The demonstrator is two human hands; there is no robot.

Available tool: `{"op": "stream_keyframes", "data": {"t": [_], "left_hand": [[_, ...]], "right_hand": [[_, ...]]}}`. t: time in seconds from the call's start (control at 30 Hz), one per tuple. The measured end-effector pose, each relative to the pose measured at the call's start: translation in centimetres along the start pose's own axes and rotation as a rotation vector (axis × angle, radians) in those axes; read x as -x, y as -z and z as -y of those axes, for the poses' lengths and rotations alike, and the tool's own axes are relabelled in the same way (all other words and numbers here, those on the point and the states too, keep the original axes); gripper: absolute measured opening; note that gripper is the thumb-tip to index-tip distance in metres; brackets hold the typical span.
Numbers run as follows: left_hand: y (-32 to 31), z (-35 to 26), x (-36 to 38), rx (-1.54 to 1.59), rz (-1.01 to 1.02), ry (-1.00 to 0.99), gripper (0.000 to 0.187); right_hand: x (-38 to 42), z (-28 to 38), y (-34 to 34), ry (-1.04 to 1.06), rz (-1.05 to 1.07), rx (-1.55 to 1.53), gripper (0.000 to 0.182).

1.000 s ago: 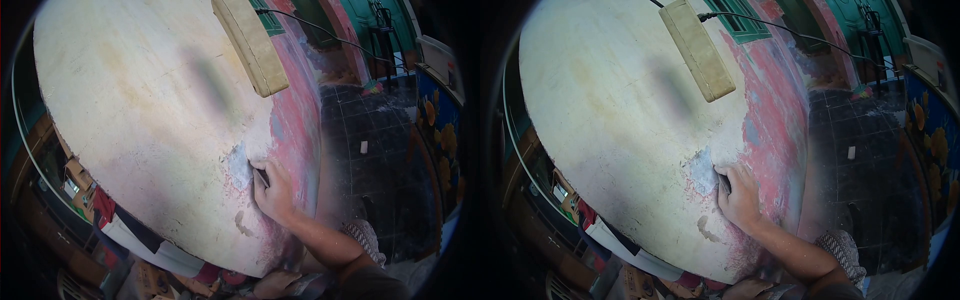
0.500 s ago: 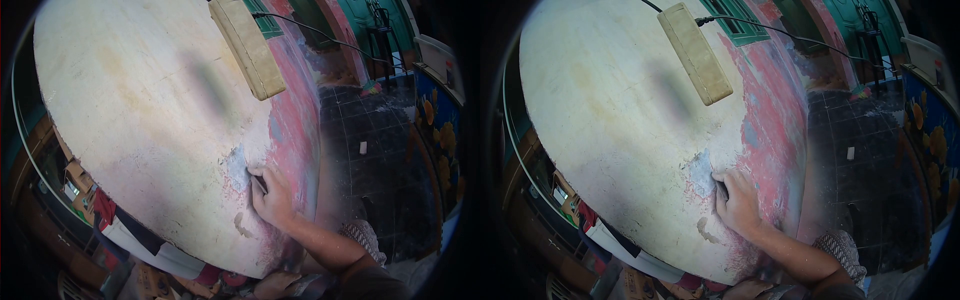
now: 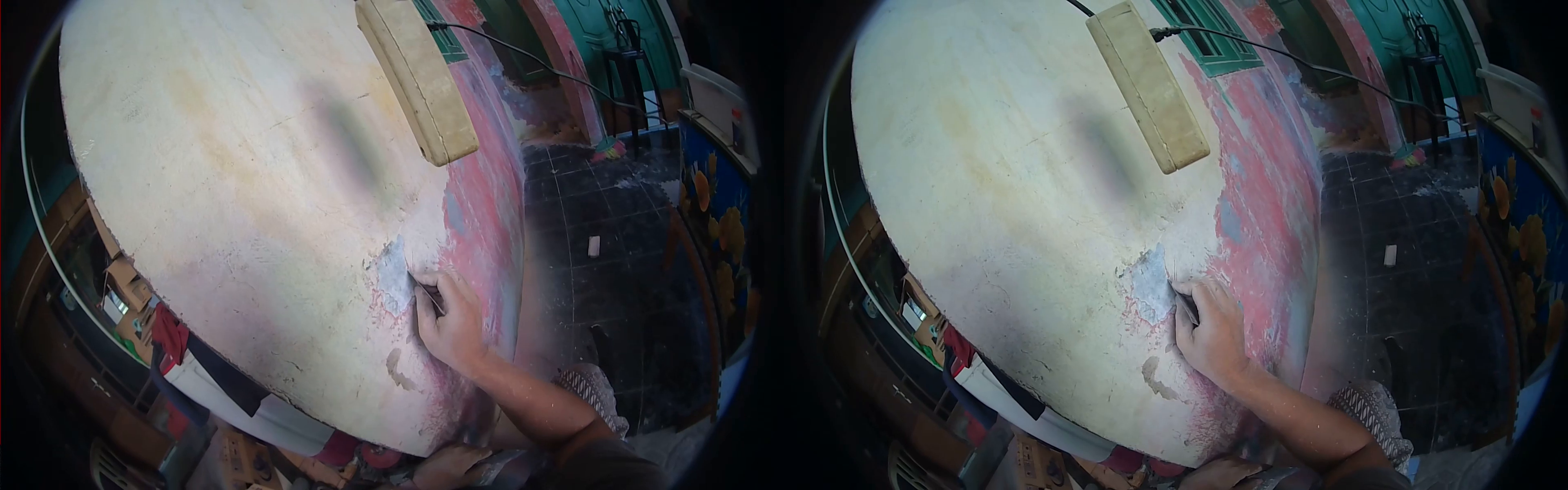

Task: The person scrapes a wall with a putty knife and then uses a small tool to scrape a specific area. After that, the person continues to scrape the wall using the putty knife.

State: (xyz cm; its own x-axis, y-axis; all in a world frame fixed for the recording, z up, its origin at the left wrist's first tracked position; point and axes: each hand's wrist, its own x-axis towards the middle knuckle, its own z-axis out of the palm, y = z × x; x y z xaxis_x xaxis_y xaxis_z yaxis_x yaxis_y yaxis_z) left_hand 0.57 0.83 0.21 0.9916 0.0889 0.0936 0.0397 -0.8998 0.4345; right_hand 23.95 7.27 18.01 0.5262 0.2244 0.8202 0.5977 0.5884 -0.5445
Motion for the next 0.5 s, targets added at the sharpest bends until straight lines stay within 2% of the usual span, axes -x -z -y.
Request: {"op": "stream_keyframes", "data": {"t": [0.03, 0.13, 0.23, 0.3, 0.33, 0.43, 0.5], "left_hand": [[0.2, -0.3, -0.5, 0.000, -0.045, -0.034, 0.027], [1.9, -1.1, -1.4, 0.077, 0.128, 0.025, 0.026], [1.9, -1.5, -1.8, -0.016, 0.125, 0.042, 0.026], [2.9, -2.4, -2.2, 0.037, 0.176, 0.094, 0.026], [3.4, -2.8, -2.3, 0.062, 0.199, 0.119, 0.026], [1.2, -1.3, -0.9, -0.024, 0.064, 0.043, 0.026], [1.8, -1.5, -1.4, -0.005, 0.109, 0.037, 0.028]], "right_hand": [[-0.2, 0.0, 0.1, 0.010, 0.000, -0.001, 0.032], [0.3, 0.1, 0.2, 0.037, -0.008, 0.034, 0.035], [1.1, 0.0, 0.3, 0.105, -0.015, 0.092, 0.037], [1.0, 0.0, 0.3, 0.157, -0.034, 0.060, 0.038], [0.8, -0.2, 0.2, 0.132, -0.037, 0.040, 0.037], [0.7, -0.6, -0.1, 0.064, -0.045, -0.010, 0.036], [1.4, 0.0, -0.2, 0.022, -0.055, -0.021, 0.034]]}}
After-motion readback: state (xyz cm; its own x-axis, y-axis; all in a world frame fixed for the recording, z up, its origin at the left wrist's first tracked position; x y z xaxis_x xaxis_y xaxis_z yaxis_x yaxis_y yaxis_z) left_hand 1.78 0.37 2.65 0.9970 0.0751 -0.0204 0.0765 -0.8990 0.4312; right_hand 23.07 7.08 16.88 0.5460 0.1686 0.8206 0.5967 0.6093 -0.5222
